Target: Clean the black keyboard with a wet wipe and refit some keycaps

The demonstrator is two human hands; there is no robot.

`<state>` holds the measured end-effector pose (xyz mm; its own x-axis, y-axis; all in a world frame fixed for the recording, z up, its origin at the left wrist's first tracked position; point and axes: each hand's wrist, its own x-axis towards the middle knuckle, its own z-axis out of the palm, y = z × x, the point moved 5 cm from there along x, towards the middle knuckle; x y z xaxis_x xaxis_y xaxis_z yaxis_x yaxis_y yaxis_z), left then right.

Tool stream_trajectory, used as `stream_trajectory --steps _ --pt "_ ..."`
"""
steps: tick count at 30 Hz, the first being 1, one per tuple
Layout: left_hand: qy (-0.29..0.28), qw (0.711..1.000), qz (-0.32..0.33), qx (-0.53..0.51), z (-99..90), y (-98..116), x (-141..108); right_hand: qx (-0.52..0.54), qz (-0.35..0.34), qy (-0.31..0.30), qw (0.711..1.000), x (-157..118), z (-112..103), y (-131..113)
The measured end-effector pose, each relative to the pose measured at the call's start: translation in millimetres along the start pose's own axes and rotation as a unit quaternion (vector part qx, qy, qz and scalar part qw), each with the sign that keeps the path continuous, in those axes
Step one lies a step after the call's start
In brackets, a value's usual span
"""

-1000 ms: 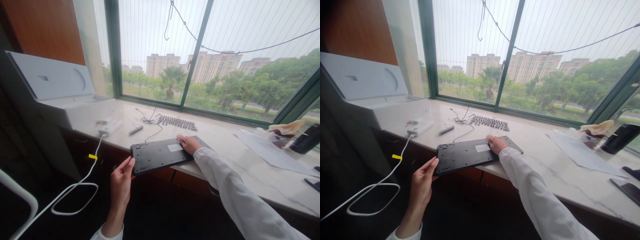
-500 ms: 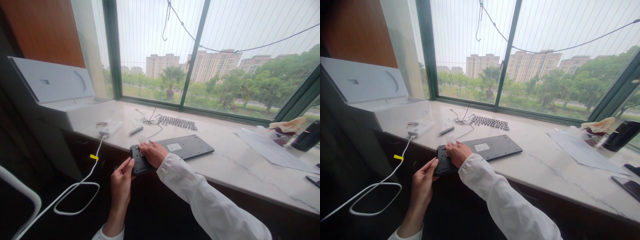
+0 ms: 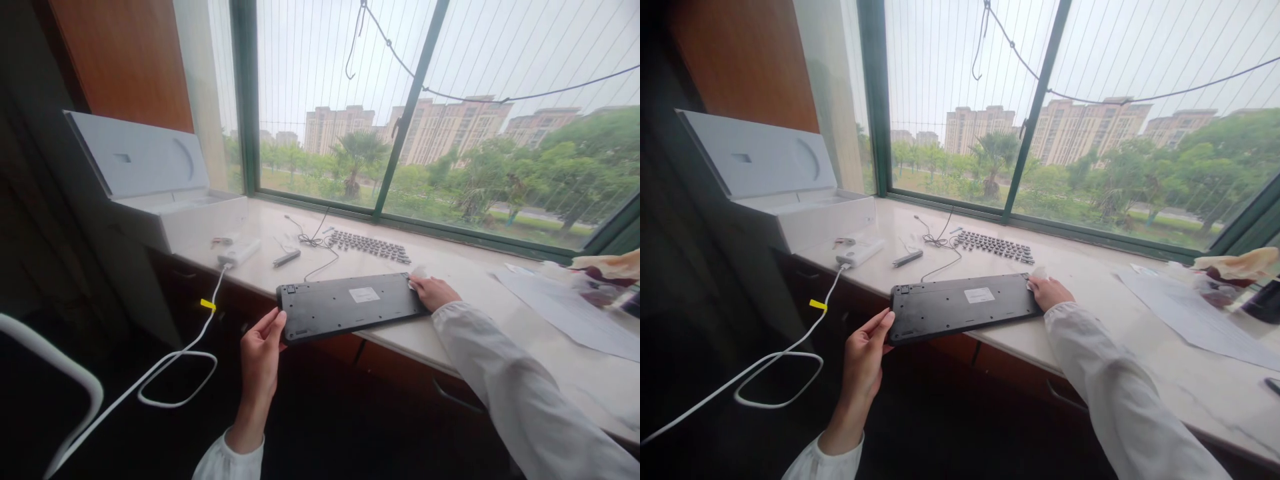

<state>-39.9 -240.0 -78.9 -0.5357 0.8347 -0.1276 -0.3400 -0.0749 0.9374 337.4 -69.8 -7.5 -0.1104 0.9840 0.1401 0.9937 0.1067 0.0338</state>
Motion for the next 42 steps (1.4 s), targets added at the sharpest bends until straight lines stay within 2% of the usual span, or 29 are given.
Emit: stream_trajectory --steps 3,6,9,13,17,20,22,26,30,32,35,39,42 --pt "0.001 1.000 0.003 -0.003 0.8 1.2 -0.2 -0.009 0.033 0.005 0.999 -4.6 -0.7 13.6" --pt "-0.001 1.000 -0.002 -0.011 1.4 1.1 -0.8 0.005 0.013 0.007 1.000 -15.1 -4.3 -7.2" --pt "-0.002 1.000 -0.007 -0.014 1.6 0.5 -1.9 0.081 -0.071 0.001 0.994 -31.3 -10.9 -59.8" --pt "-0.006 1.000 -0.002 -0.011 1.2 0.7 -3.0 0.130 -0.181 0.005 0.975 -55.5 -22.3 -148.6" --pt "-0.015 1.000 -0.001 -0.011 0.9 0.7 -2.7 0.198 -0.317 0.008 0.928 -73.5 -31.8 -231.4" --pt "-0.035 0.999 0.006 -0.016 2.1 1.8 -2.8 0.225 -0.406 0.013 0.886 -74.5 -36.3 -277.0" --pt "-0.046 0.999 0.008 -0.017 2.9 2.8 -3.4 0.216 -0.411 0.020 0.886 -65.0 -36.3 -295.7" --pt "-0.042 0.999 -0.001 -0.023 2.0 3.7 -5.2 0.190 -0.386 0.033 0.902 -47.9 -32.1 -310.0" --pt "-0.039 0.999 0.000 -0.025 -0.1 3.2 -7.0 0.215 -0.472 0.041 0.854 -68.1 -29.0 -305.8" --pt "-0.048 0.998 0.004 -0.029 -0.1 1.7 -8.0 0.234 -0.489 0.046 0.839 -78.6 -30.2 -298.0" --pt "-0.042 0.996 -0.014 -0.073 -0.4 -3.3 -9.2 0.237 -0.476 0.035 0.846 -78.1 -34.2 -292.5" --pt "-0.026 0.989 -0.054 -0.139 0.4 -7.9 -10.5 0.194 -0.459 0.025 0.867 -60.3 -39.1 -303.7" --pt "-0.030 0.986 -0.067 -0.153 0.7 -6.9 -10.6 0.177 -0.451 0.033 0.874 -59.7 -39.3 -309.9"
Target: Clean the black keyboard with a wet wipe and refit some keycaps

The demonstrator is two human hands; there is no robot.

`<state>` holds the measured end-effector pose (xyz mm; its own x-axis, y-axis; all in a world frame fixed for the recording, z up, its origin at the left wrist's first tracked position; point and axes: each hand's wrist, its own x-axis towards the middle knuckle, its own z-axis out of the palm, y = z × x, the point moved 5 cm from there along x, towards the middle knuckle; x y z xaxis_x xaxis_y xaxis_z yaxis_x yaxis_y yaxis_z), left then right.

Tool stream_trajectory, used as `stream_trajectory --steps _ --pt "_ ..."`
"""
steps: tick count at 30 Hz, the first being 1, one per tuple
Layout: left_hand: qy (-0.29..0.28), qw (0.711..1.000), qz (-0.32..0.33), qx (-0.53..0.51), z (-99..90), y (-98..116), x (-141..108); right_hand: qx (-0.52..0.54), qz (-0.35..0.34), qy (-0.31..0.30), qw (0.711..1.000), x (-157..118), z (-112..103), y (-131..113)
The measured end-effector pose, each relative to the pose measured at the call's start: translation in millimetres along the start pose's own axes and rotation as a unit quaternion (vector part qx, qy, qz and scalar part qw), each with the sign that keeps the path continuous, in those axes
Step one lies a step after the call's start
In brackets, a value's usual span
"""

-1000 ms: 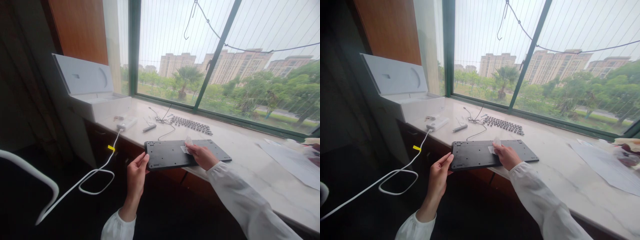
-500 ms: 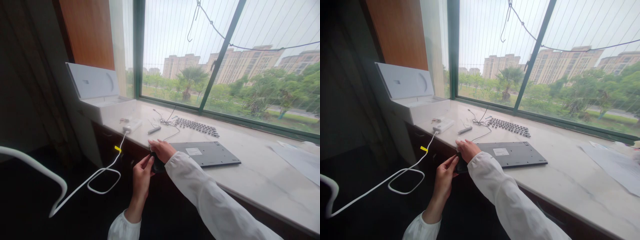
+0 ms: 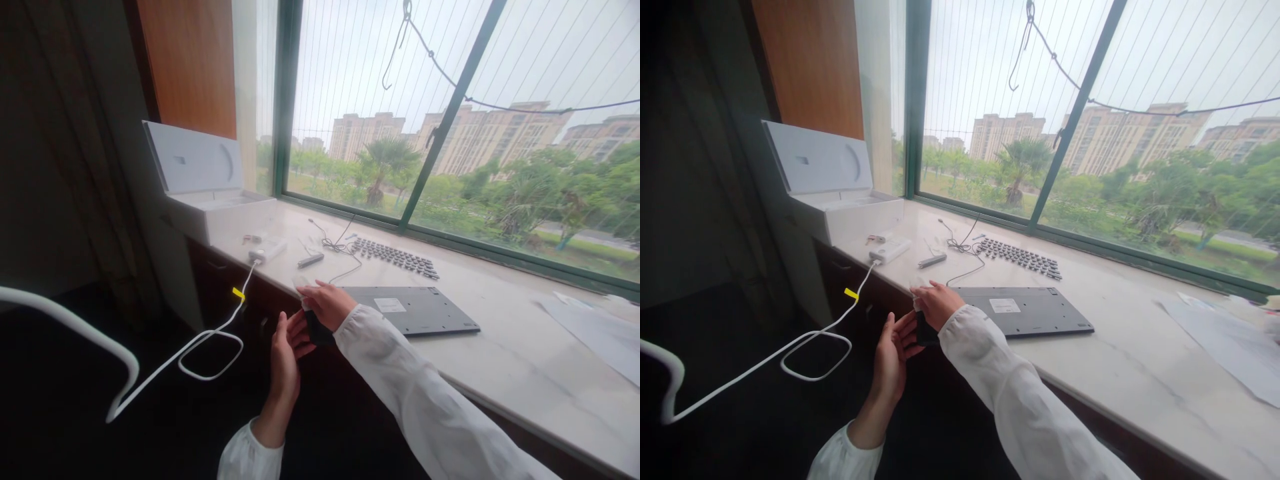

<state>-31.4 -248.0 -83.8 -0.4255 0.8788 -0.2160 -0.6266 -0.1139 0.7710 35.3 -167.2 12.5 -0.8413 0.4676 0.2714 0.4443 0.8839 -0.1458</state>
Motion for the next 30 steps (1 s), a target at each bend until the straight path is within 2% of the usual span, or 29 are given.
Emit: stream_trajectory --steps 2,6,9,13,19,26,30 --pt "-0.012 1.000 -0.006 -0.007 0.0 1.4 0.3 0.016 -0.007 0.010 1.000 -10.1 0.2 -9.0" --pt "-0.041 0.999 -0.013 -0.010 0.4 3.7 1.5 0.078 -0.022 0.019 0.997 -49.4 -4.7 -30.2" --pt "-0.045 0.999 -0.006 0.000 2.0 4.4 1.2 0.106 -0.039 0.016 0.993 -66.6 -10.0 -33.4" --pt "-0.002 0.997 0.025 0.074 2.5 5.4 -1.7 0.086 -0.017 0.030 0.996 -50.5 -10.1 -11.5" --pt "-0.013 0.990 0.057 0.125 7.0 7.6 -7.2 0.017 0.037 0.024 0.999 -15.7 -3.5 18.8" --pt "-0.024 0.989 0.067 0.126 11.4 8.4 -2.6 -0.039 0.116 0.017 0.992 -29.3 -7.4 41.3" --pt "-0.015 0.991 0.062 0.114 14.1 9.6 -1.1 -0.091 0.159 0.000 0.983 -46.4 -12.2 66.1"
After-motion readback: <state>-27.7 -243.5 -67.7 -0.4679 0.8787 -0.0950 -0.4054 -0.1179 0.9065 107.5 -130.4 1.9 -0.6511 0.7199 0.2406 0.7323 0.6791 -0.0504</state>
